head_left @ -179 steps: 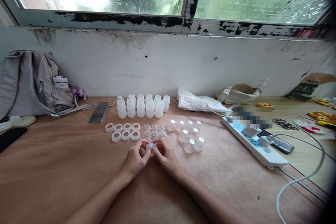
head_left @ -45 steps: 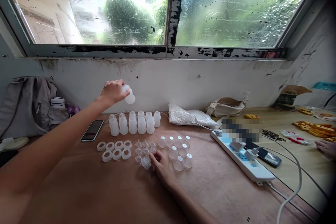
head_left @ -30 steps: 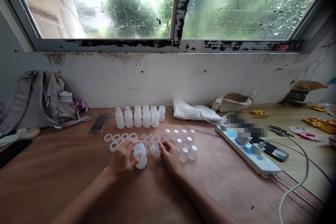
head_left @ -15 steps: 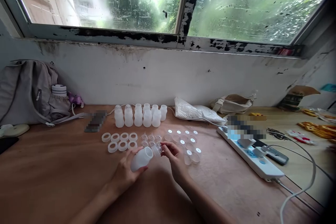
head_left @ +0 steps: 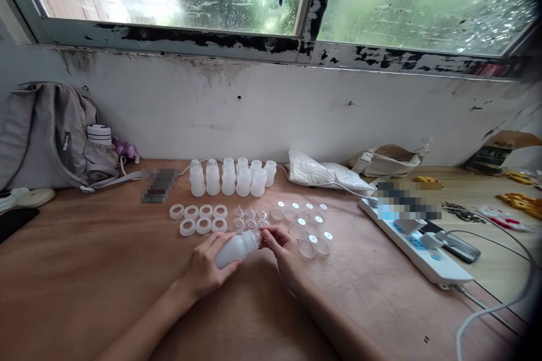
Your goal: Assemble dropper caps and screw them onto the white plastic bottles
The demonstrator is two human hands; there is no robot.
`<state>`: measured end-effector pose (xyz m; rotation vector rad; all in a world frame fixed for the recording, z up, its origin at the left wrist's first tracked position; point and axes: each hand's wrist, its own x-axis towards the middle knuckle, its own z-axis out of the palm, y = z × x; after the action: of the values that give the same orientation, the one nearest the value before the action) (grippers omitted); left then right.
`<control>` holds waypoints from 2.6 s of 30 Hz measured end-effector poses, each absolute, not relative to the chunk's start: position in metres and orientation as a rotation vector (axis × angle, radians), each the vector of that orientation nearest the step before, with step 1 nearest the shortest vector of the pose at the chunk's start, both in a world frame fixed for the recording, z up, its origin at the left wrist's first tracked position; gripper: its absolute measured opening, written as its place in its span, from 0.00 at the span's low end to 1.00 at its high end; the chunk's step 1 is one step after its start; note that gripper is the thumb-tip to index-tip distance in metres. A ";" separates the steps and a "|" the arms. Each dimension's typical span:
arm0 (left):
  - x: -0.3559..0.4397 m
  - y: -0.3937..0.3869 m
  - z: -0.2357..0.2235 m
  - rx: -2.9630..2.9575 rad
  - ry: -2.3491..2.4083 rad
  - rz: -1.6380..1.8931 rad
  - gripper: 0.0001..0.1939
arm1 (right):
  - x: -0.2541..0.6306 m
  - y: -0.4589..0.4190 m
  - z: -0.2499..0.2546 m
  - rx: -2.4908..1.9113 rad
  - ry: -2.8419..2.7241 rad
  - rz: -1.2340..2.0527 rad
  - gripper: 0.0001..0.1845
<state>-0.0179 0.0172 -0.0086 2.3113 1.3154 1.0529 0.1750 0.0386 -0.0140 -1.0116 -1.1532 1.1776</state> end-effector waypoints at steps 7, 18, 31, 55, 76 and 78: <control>-0.019 0.018 -0.010 2.321 1.290 1.054 0.23 | 0.176 0.040 -0.012 -1.061 -1.255 1.159 0.14; -0.020 0.016 -0.007 2.418 1.183 0.996 0.24 | 0.176 0.033 -0.001 -1.162 -1.442 0.998 0.18; -0.023 0.016 0.008 2.330 1.141 0.930 0.22 | 0.178 0.034 -0.004 -1.060 -1.462 1.169 0.14; -0.027 0.021 0.003 2.217 1.097 0.957 0.20 | 0.182 0.033 -0.001 -1.082 -1.585 1.081 0.14; -0.012 0.013 0.010 1.332 0.928 0.753 0.24 | 0.179 0.026 0.015 -0.885 -1.490 1.536 0.20; -0.012 0.009 0.012 1.089 0.789 0.694 0.25 | 0.179 0.024 0.016 -0.799 -1.432 1.590 0.21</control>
<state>-0.0118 0.0095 0.0118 1.0892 0.7895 0.6941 0.1785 0.0244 0.0158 -0.7994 -1.4319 1.5900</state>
